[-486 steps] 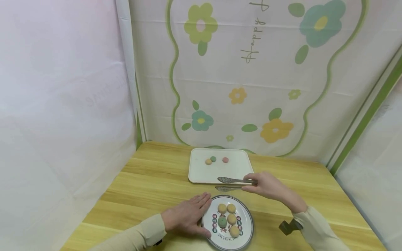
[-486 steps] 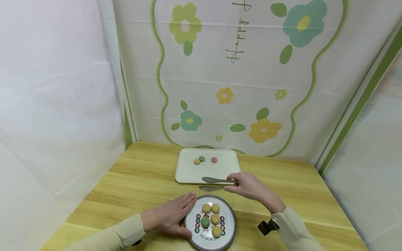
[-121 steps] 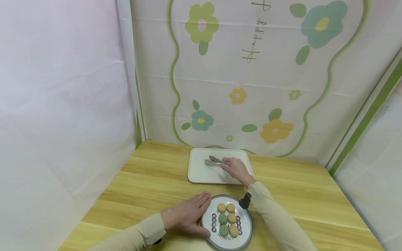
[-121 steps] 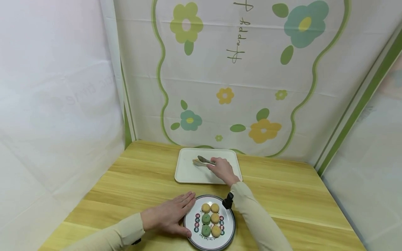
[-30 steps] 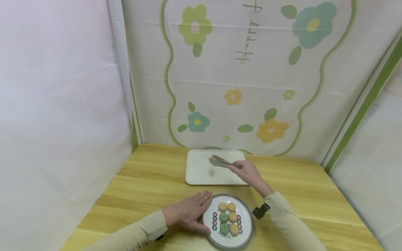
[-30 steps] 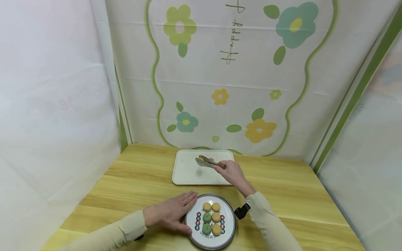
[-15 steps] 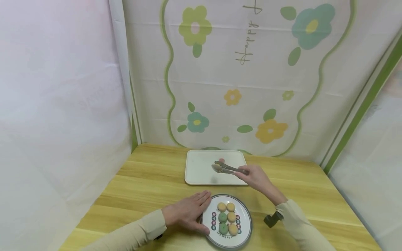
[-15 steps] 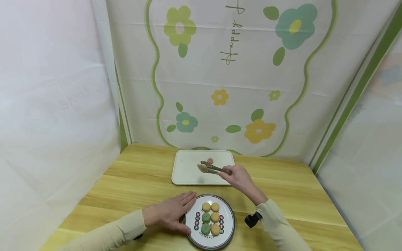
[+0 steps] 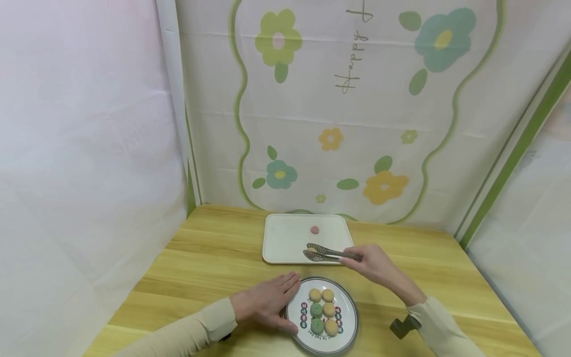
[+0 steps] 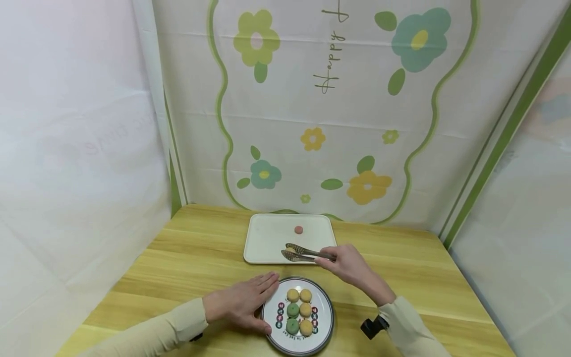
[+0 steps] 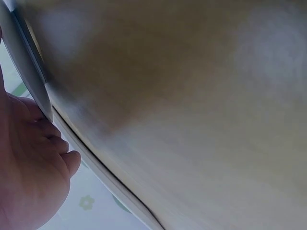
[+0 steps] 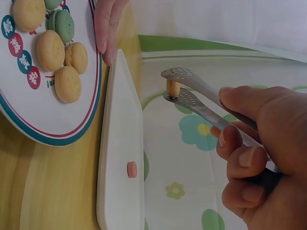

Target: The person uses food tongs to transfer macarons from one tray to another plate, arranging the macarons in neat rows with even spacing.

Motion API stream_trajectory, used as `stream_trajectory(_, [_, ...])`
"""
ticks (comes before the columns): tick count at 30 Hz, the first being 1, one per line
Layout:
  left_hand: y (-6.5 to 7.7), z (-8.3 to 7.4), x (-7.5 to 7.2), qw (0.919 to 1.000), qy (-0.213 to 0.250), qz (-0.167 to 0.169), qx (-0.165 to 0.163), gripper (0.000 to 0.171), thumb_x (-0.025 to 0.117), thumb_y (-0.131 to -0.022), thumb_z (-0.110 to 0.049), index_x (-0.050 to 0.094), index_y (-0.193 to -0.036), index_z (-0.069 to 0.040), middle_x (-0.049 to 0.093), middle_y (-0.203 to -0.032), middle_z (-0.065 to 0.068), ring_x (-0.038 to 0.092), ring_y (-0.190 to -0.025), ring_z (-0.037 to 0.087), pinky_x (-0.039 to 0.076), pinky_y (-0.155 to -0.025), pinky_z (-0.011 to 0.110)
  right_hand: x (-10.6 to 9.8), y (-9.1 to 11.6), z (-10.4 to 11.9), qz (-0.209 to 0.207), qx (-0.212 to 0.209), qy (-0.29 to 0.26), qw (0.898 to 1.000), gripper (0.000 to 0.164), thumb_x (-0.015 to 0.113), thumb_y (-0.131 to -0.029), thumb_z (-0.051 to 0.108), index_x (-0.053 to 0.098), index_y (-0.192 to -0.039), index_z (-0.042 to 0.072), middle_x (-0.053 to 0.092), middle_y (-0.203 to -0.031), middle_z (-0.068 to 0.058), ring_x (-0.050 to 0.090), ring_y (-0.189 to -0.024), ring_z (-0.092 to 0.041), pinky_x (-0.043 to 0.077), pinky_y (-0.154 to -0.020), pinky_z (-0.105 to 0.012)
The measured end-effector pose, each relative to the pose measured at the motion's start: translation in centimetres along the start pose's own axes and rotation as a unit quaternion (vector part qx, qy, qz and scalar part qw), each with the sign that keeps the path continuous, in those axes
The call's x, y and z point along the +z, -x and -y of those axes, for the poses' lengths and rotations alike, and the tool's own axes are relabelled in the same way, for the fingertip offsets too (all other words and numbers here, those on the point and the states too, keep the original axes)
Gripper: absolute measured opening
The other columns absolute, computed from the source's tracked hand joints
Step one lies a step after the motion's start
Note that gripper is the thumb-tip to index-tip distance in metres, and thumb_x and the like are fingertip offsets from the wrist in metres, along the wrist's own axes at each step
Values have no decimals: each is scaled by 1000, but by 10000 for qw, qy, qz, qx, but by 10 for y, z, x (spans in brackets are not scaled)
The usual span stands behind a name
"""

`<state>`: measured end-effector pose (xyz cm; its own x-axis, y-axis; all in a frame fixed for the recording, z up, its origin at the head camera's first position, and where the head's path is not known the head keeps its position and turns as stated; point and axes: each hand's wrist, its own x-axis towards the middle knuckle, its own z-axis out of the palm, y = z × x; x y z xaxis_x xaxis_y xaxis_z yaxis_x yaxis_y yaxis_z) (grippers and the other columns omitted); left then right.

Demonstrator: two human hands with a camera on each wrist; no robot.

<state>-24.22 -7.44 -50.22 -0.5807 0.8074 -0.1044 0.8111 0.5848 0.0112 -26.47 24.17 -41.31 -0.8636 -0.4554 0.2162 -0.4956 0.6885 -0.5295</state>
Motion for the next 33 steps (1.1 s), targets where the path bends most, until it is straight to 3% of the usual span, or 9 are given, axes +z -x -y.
stream_trajectory(15, [0,0,2,10000,24,71,-60,115,27,-80,-89,15,-157,-5,11,-166,14,12,-154,25,18,-126,36,-13,26,3,379,-318,-217,9985,18,65,-94,36,68,-83,23,44,-56,17,33,-47,6,31,-41,-14])
stream_trajectory(24, [1,-1,1,10000,-55,6,-29,114,28,-81,-88,17,-157,-3,12,-165,16,13,-154,26,19,-126,36,-19,38,-3,528,-675,-225,9961,21,69,-92,30,76,-100,13,71,-76,7,44,-53,8,44,-45,-17])
stream_trajectory(33, [0,-1,2,10000,32,12,-78,115,28,-81,-89,16,-157,-4,12,-165,15,12,-154,25,18,-126,36,-31,44,-6,1137,-681,-499,9899,22,66,-94,29,76,-103,11,76,-88,0,56,-65,8,53,-55,-18])
